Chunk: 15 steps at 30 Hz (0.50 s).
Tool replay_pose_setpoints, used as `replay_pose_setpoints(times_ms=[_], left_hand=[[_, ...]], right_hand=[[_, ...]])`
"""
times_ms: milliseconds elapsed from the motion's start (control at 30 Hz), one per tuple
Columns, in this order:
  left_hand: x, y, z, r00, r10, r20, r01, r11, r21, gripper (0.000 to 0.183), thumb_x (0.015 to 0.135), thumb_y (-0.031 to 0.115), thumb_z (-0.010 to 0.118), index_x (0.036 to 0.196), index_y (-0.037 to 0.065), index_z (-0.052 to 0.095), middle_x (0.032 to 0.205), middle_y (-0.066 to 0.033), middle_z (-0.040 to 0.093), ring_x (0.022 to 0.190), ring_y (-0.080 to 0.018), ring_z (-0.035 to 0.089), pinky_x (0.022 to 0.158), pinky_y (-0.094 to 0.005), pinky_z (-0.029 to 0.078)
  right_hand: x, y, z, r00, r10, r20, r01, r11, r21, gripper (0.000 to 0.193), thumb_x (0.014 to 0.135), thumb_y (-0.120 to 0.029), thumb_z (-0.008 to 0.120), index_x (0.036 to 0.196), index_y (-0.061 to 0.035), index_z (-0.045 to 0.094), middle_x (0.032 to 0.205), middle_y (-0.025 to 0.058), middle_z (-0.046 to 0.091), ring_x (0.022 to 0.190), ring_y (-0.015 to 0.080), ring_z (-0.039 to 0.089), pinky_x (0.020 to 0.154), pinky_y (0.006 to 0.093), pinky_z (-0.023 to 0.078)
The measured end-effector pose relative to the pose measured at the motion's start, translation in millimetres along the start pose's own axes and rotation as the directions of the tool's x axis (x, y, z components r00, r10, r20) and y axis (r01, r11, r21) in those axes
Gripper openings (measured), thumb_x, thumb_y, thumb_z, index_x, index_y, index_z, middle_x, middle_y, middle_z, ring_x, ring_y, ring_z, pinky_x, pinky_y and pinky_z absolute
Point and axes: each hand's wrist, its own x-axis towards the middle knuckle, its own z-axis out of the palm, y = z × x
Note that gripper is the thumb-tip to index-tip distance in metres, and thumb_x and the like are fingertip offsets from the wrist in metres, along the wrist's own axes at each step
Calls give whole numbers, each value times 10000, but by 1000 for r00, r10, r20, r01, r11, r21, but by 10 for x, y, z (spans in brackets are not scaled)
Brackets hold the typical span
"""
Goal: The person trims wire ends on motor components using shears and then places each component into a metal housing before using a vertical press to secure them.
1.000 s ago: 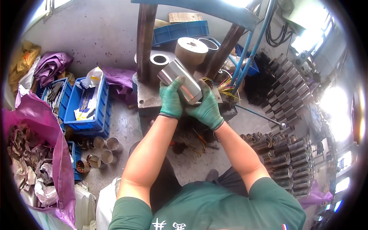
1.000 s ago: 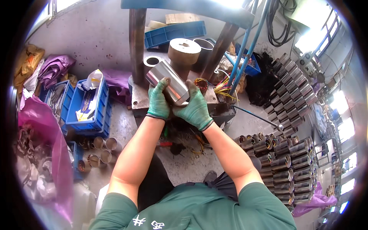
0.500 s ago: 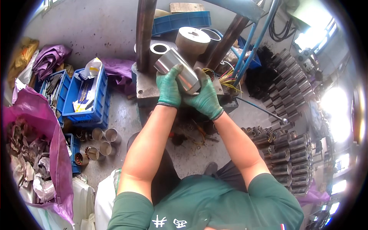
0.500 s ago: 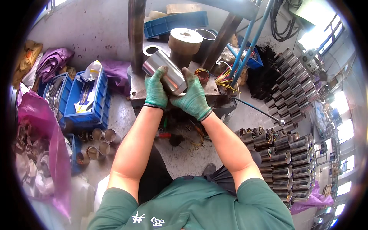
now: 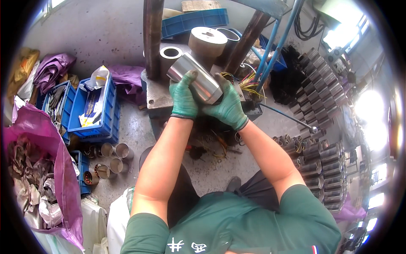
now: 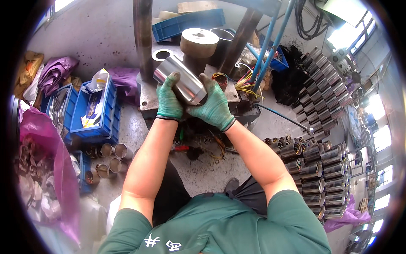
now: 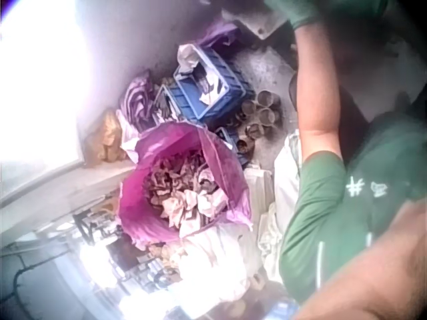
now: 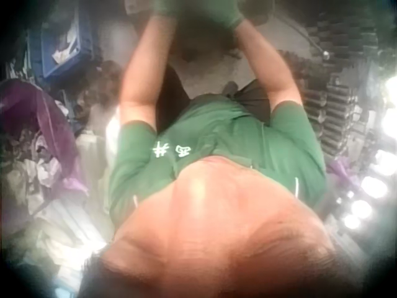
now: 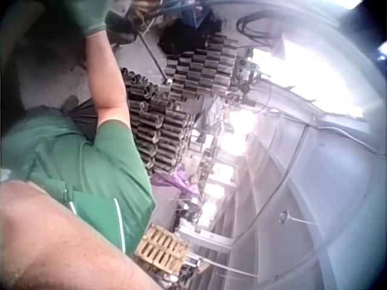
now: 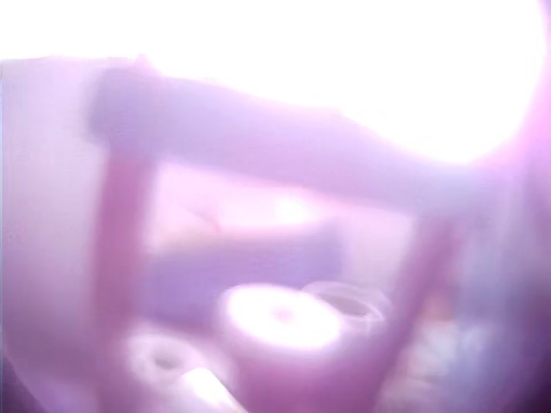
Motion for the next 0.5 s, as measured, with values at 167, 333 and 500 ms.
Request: replay_pose_setpoints(times_ms=[167,333,500], left_hand=[[94,-63,-113,996,-83,13,84,995,-58,541,791,123,819,1270,9,596,1117,-118,657,1002,-276,661,924,-431,567],[126,90,-41,973,52,-223,-10,983,185,561,778,131,840,1271,28,591,1128,-101,649,1008,-284,666,929,-442,575],[433,754,-250,980,128,-153,-113,988,104,602,824,339,823,1302,48,599,1162,-120,668,1098,-303,669,997,-441,562]], right_hand=[[-3,-45,-57,985,152,85,-169,952,254,1126,583,-242,992,1492,66,404,1385,195,562,1302,281,561,1131,384,446],[-212,-50,5,1000,17,23,-9,958,-288,1058,601,-361,928,1445,60,449,1327,258,588,1231,367,608,1072,401,498],[-803,335,-119,886,404,228,-459,836,302,1035,652,-363,885,1475,83,442,1364,213,617,1270,297,618,1113,373,483]])
